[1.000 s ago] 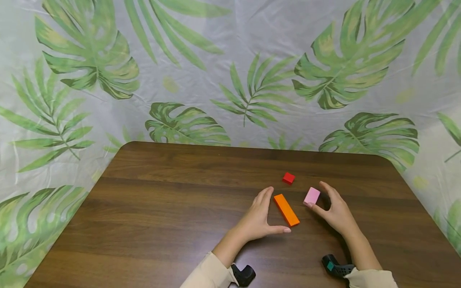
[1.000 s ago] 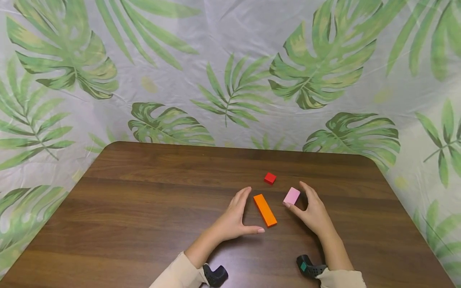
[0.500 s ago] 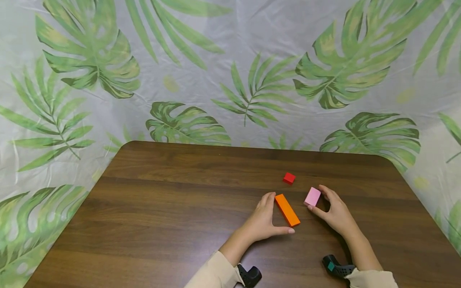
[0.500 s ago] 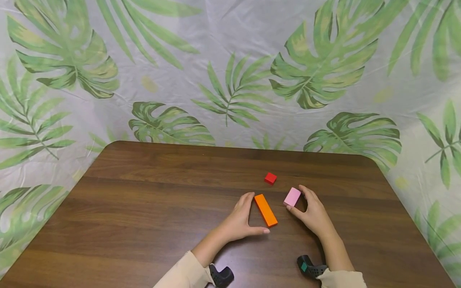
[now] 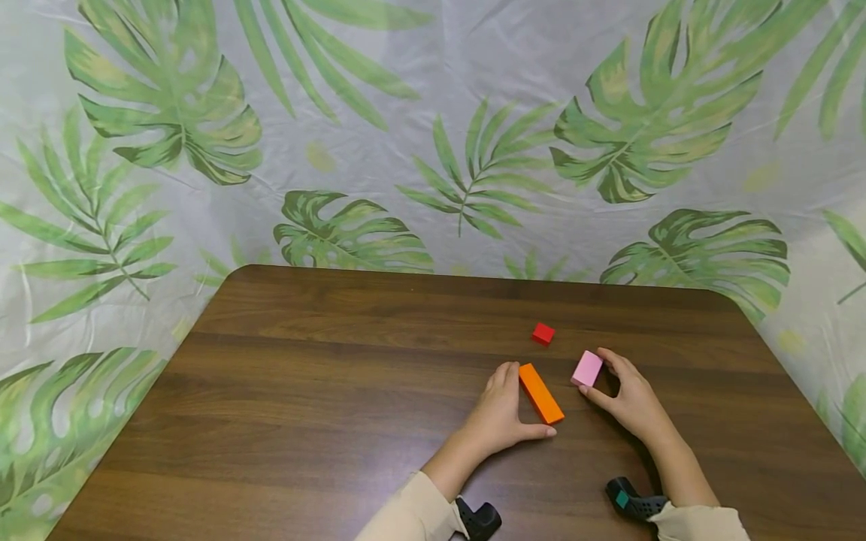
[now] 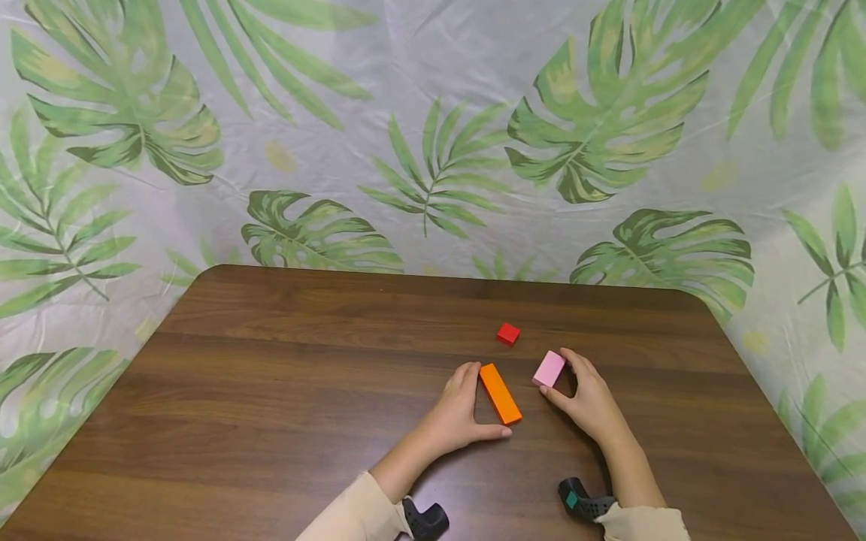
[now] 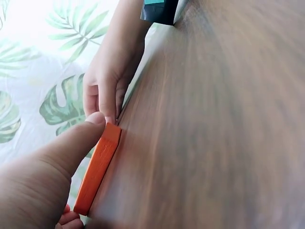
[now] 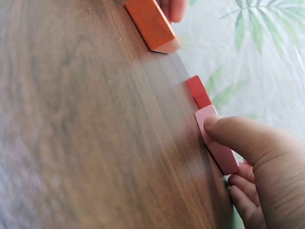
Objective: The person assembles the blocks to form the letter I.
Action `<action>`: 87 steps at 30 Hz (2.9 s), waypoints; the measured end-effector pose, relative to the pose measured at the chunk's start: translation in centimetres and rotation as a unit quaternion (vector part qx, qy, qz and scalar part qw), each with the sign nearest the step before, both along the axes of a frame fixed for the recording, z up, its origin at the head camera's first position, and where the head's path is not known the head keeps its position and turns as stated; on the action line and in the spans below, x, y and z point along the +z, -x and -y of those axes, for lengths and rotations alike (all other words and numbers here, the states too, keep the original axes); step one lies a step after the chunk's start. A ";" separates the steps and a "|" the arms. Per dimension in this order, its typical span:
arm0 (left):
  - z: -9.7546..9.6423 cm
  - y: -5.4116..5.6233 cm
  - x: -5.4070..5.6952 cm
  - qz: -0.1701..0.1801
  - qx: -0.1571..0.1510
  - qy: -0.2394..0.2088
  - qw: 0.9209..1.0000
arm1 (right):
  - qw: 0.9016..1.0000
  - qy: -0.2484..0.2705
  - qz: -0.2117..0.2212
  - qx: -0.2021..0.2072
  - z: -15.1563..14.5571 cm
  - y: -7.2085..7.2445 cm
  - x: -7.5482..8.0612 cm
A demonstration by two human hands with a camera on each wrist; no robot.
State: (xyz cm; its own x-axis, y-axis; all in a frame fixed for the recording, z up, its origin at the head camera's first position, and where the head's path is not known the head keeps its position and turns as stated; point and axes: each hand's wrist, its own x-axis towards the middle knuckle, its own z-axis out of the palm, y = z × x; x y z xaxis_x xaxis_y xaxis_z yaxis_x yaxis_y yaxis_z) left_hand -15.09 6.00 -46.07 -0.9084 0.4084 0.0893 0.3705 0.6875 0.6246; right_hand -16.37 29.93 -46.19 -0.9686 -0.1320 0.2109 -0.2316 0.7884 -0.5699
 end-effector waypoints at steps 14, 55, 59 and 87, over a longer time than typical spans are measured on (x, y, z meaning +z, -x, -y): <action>-0.8 -0.1 -0.2 -0.038 0.030 0.047 0.998 | 1.000 -0.003 0.005 0.000 0.0 -0.1 0.2; 2.8 -0.1 1.1 -0.091 -0.086 -0.061 0.990 | 1.000 0.001 -0.002 0.002 0.1 -0.2 0.0; 3.5 0.1 1.0 -0.089 -0.089 -0.064 0.990 | 1.000 0.002 -0.007 0.004 0.1 -0.2 0.0; 8.7 2.3 0.4 -0.031 -0.105 -0.065 0.992 | 1.000 0.003 -0.009 0.007 -0.2 -0.2 -0.1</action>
